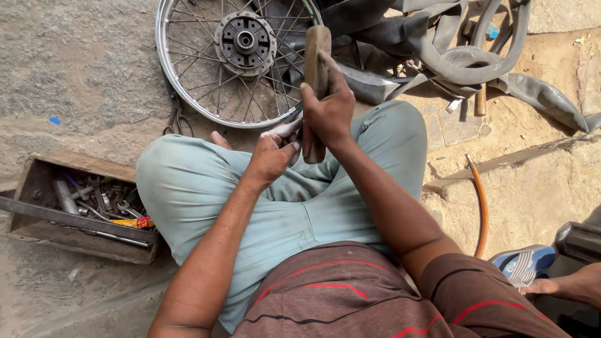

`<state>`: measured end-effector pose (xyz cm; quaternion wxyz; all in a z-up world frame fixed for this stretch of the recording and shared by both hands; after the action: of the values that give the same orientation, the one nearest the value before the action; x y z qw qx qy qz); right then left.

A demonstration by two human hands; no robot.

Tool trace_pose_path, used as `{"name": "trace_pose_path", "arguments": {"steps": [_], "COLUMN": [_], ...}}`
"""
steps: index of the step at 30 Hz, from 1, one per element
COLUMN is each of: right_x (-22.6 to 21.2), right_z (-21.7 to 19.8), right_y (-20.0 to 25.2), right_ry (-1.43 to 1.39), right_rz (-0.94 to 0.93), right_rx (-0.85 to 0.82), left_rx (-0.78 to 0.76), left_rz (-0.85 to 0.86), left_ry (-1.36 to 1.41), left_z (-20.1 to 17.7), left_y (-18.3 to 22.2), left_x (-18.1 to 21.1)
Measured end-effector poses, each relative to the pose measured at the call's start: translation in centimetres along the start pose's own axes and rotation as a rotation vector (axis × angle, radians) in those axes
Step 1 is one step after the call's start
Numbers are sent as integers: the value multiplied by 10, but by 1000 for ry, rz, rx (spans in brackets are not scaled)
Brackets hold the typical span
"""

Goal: Repairing a puncture on a bicycle inner tube by cleaning the area and applying a patch.

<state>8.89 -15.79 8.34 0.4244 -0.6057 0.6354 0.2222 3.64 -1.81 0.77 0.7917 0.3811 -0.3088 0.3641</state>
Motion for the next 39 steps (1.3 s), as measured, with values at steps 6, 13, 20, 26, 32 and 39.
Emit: {"name": "trace_pose_path", "arguments": {"steps": [6, 13, 20, 26, 32, 39], "right_x": [-15, 3, -17, 8, -24, 1], "right_z": [-21, 4, -15, 1, -4, -6], "right_y": [-1, -29, 8, -16, 25, -15], "right_ry": [68, 39, 42, -69, 92, 26], "right_rz": [-14, 99, -74, 116, -30, 175], "right_rx": [164, 29, 101, 63, -106, 160], "left_rx": [91, 33, 53, 23, 121, 155], "left_rz": [-11, -38, 40, 35, 79, 96], "left_ry": [79, 47, 254, 147, 40, -117], "left_z": [-10, -16, -21, -23, -20, -29], "left_y": [-10, -11, -11, -10, -11, -17], "left_x": [12, -14, 0, -8, -9, -11]}}
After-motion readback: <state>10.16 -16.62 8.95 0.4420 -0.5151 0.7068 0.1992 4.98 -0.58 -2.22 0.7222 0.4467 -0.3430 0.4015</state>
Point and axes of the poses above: each hand's wrist, its own y-axis away from the middle knuckle, its own z-axis out of the palm, x = y × z, the point moved 5 cm from there along -y, towards the middle knuckle, and after that the axes turned 3 degrees about y, right-handed, at the moved point
